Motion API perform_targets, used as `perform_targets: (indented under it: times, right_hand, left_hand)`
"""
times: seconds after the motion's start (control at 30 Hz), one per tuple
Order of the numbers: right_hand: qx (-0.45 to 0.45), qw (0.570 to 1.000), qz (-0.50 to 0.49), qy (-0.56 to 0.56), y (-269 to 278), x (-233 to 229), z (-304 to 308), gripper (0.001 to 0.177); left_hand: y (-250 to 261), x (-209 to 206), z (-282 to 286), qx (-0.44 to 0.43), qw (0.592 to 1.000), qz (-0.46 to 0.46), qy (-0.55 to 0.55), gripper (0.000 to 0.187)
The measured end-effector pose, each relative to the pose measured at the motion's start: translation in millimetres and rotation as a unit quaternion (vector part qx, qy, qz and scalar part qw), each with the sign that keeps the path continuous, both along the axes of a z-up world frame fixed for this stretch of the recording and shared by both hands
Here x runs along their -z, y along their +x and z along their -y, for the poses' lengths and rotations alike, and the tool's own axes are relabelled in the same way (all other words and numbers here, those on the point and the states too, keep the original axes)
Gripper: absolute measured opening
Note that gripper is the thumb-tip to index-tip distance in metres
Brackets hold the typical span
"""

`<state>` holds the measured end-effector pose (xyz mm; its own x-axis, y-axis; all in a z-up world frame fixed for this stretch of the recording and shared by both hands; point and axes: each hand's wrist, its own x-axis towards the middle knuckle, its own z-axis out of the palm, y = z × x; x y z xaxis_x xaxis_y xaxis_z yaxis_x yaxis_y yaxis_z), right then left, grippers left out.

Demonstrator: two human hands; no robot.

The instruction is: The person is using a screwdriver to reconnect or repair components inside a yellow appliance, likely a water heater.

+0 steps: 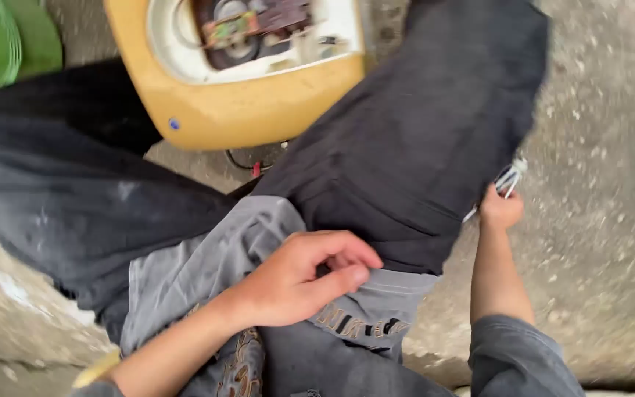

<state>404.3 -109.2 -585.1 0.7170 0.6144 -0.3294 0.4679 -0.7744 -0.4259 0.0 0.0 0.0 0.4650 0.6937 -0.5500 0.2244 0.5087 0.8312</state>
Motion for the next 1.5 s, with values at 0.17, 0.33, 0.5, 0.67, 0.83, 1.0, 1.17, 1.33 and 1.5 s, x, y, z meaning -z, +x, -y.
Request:
perform_targets:
  times: [0.17,0.33,0.5,0.67,0.83,1.0,1.17,1.33,1.5]
  right_hand:
    - [-0.110,0.992,0.002,0.061,30.6,-79.6,-11.3,0.028]
    - [-0.167,0.976,-0.013,0.140,37.0,-156.8,-15.5,0.021]
    - [-0.186,0.951,-0.006,0.246,40.2,-265.4,-49.8,0.015]
    - [-0.236,0.920,-0.010,0.312,-15.3,-423.4,-118.5,0.012]
    - [-0.406,0.883,-0.052,0.230,-117.6,-538.5,-183.4,0.016]
    - [-0.562,0.801,-0.047,0.201,-239.2,-568.7,-253.9,0.034]
    - [-0.571,0.778,-0.172,0.196,-320.8,-552.8,-273.1,0.023]
    - [-0.492,0.788,-0.310,0.204,-337.5,-526.1,-269.5,0.019]
    - [-0.263,0.794,-0.482,0.261,-323.8,-494.5,-280.5,0.022]
  left_hand:
    - [-16.3,-0.2,1.4,-0.026,0.999,0.028,0.007,0.018]
    - [-61.6,0.2,2.0,-0.050,0.996,0.066,0.032,0.022]
    - [-119.4,-26.5,-39.2,0.010,0.979,-0.054,0.194,0.020]
    - [-146.0,-15.4,-107.7,0.051,0.920,-0.102,0.375,0.024]
    - [-128.6,28.8,-168.7,0.013,0.780,-0.172,0.602,0.072]
    - [-126.1,79.9,-210.6,0.064,0.885,-0.008,0.461,0.082]
    - [-171.9,41.1,-214.8,0.073,0.964,0.096,0.237,0.020]
    - [-180.7,34.9,-210.6,0.010,0.940,0.093,0.329,0.015]
    - [-195.0,29.7,-211.6,-0.116,0.956,0.042,0.265,0.030]
